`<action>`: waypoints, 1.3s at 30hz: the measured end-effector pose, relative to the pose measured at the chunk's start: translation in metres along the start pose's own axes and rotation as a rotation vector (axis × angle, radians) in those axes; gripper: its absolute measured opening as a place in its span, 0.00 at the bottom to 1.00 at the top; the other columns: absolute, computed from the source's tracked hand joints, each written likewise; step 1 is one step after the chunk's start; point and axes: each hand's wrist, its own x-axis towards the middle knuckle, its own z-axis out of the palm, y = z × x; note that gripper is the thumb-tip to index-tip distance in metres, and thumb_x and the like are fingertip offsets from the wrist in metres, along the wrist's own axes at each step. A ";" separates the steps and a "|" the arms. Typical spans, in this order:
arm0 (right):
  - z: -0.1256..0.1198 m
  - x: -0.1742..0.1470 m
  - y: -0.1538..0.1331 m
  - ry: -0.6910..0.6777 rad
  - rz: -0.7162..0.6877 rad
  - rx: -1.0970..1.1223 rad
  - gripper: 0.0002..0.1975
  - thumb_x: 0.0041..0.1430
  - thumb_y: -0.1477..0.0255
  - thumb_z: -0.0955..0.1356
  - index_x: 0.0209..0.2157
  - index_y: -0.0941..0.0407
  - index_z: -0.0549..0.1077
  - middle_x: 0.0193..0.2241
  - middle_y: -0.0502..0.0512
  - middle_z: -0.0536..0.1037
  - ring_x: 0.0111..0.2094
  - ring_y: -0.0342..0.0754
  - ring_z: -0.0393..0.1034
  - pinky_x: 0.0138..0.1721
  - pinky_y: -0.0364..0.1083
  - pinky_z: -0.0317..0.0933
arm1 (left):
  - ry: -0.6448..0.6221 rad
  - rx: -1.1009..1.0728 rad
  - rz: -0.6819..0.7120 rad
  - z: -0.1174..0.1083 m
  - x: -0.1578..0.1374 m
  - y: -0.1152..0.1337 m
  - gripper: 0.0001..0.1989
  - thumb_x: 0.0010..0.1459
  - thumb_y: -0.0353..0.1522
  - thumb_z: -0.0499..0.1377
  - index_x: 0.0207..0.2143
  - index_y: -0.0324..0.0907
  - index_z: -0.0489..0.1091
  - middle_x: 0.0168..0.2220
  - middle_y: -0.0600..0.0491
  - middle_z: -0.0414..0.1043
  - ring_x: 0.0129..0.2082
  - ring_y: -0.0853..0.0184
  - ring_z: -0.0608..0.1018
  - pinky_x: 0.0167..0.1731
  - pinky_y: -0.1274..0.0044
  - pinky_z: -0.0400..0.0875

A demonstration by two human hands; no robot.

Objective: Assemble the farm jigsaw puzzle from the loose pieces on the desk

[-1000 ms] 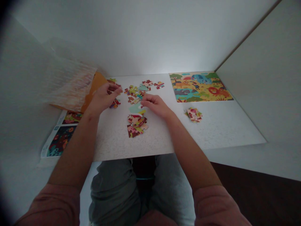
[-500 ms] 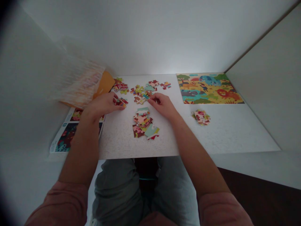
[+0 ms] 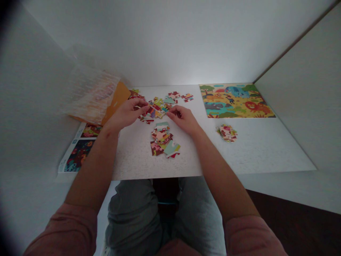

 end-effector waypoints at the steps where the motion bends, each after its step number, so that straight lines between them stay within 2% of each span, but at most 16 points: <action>1: 0.000 0.000 -0.001 -0.004 -0.006 0.006 0.30 0.69 0.33 0.81 0.42 0.45 0.84 0.34 0.53 0.81 0.37 0.57 0.70 0.41 0.57 0.66 | 0.002 -0.051 0.010 0.004 0.001 0.002 0.07 0.77 0.41 0.74 0.45 0.49 0.84 0.45 0.48 0.92 0.37 0.59 0.87 0.41 0.66 0.82; 4: 0.001 -0.001 -0.003 -0.001 -0.030 0.035 0.29 0.68 0.34 0.83 0.45 0.45 0.85 0.35 0.52 0.80 0.38 0.57 0.70 0.43 0.57 0.67 | -0.037 -0.181 0.045 0.013 0.000 0.006 0.13 0.75 0.43 0.78 0.43 0.48 0.81 0.44 0.49 0.92 0.41 0.59 0.89 0.44 0.68 0.84; 7: 0.004 0.001 -0.004 0.036 -0.044 0.067 0.30 0.69 0.33 0.83 0.46 0.44 0.84 0.35 0.51 0.78 0.39 0.58 0.70 0.45 0.58 0.69 | -0.092 -0.263 0.058 0.019 -0.002 0.008 0.19 0.70 0.47 0.82 0.42 0.48 0.79 0.41 0.49 0.91 0.42 0.57 0.91 0.42 0.68 0.84; 10: 0.005 0.002 -0.004 0.065 -0.053 0.083 0.29 0.70 0.32 0.81 0.46 0.43 0.82 0.36 0.52 0.79 0.39 0.59 0.70 0.44 0.58 0.68 | -0.132 -0.310 0.043 0.022 -0.004 0.007 0.22 0.67 0.49 0.84 0.48 0.48 0.81 0.41 0.50 0.89 0.39 0.58 0.91 0.36 0.69 0.84; 12: 0.005 0.002 -0.005 0.062 -0.061 0.090 0.26 0.74 0.36 0.80 0.45 0.44 0.82 0.37 0.52 0.81 0.39 0.58 0.69 0.44 0.58 0.67 | -0.129 -0.320 0.049 0.023 -0.005 0.006 0.23 0.67 0.47 0.85 0.54 0.49 0.82 0.43 0.51 0.89 0.37 0.59 0.91 0.35 0.68 0.85; 15: 0.004 0.002 -0.006 0.044 -0.065 0.107 0.22 0.78 0.42 0.79 0.44 0.46 0.82 0.37 0.52 0.81 0.38 0.55 0.68 0.43 0.56 0.64 | -0.140 -0.328 0.106 0.024 -0.004 0.003 0.24 0.68 0.46 0.85 0.59 0.51 0.83 0.46 0.51 0.89 0.39 0.58 0.92 0.37 0.68 0.88; 20: 0.005 0.002 -0.003 0.052 -0.074 0.173 0.23 0.79 0.42 0.80 0.44 0.47 0.83 0.38 0.51 0.83 0.38 0.53 0.69 0.45 0.55 0.66 | -0.199 -0.362 0.192 0.027 -0.003 -0.001 0.24 0.70 0.48 0.84 0.61 0.54 0.85 0.46 0.52 0.87 0.40 0.59 0.93 0.39 0.70 0.90; 26: 0.005 0.004 -0.002 0.045 -0.078 0.221 0.21 0.78 0.43 0.80 0.44 0.47 0.87 0.43 0.54 0.89 0.46 0.57 0.78 0.54 0.57 0.74 | -0.107 -0.423 0.103 0.035 -0.005 0.001 0.21 0.74 0.46 0.81 0.61 0.51 0.83 0.53 0.51 0.89 0.37 0.64 0.93 0.37 0.73 0.89; 29: 0.002 0.006 -0.003 0.041 -0.053 0.218 0.22 0.76 0.42 0.81 0.43 0.46 0.86 0.43 0.55 0.89 0.47 0.59 0.81 0.56 0.59 0.77 | -0.095 -0.356 0.053 0.036 -0.005 0.004 0.16 0.78 0.48 0.77 0.54 0.48 0.82 0.48 0.51 0.90 0.33 0.65 0.91 0.31 0.76 0.82; 32: -0.003 0.005 -0.007 0.059 -0.014 0.198 0.25 0.73 0.38 0.81 0.39 0.44 0.83 0.39 0.54 0.86 0.46 0.61 0.80 0.55 0.61 0.78 | -0.009 -0.269 0.053 0.032 0.000 0.003 0.18 0.81 0.50 0.74 0.47 0.47 0.81 0.45 0.50 0.89 0.31 0.65 0.87 0.27 0.76 0.75; 36: -0.008 0.000 -0.016 -0.121 -0.036 0.144 0.27 0.72 0.36 0.80 0.34 0.44 0.84 0.37 0.55 0.84 0.45 0.63 0.78 0.56 0.64 0.75 | 0.222 -0.100 0.065 0.017 0.009 -0.007 0.14 0.83 0.48 0.70 0.47 0.49 0.81 0.46 0.50 0.89 0.37 0.62 0.85 0.36 0.72 0.79; 37: -0.009 -0.001 -0.018 -0.153 -0.047 0.113 0.25 0.72 0.37 0.80 0.35 0.44 0.86 0.39 0.56 0.86 0.45 0.64 0.78 0.56 0.64 0.74 | 0.241 -0.033 0.067 0.011 0.010 -0.012 0.12 0.81 0.47 0.70 0.47 0.50 0.81 0.47 0.49 0.89 0.40 0.61 0.85 0.40 0.70 0.80; 39: -0.009 -0.003 -0.018 -0.123 -0.051 0.054 0.24 0.71 0.37 0.80 0.39 0.43 0.88 0.42 0.56 0.88 0.44 0.63 0.77 0.53 0.64 0.72 | 0.189 0.117 0.055 0.001 0.009 -0.020 0.11 0.76 0.44 0.75 0.50 0.50 0.82 0.51 0.47 0.89 0.43 0.58 0.86 0.47 0.66 0.82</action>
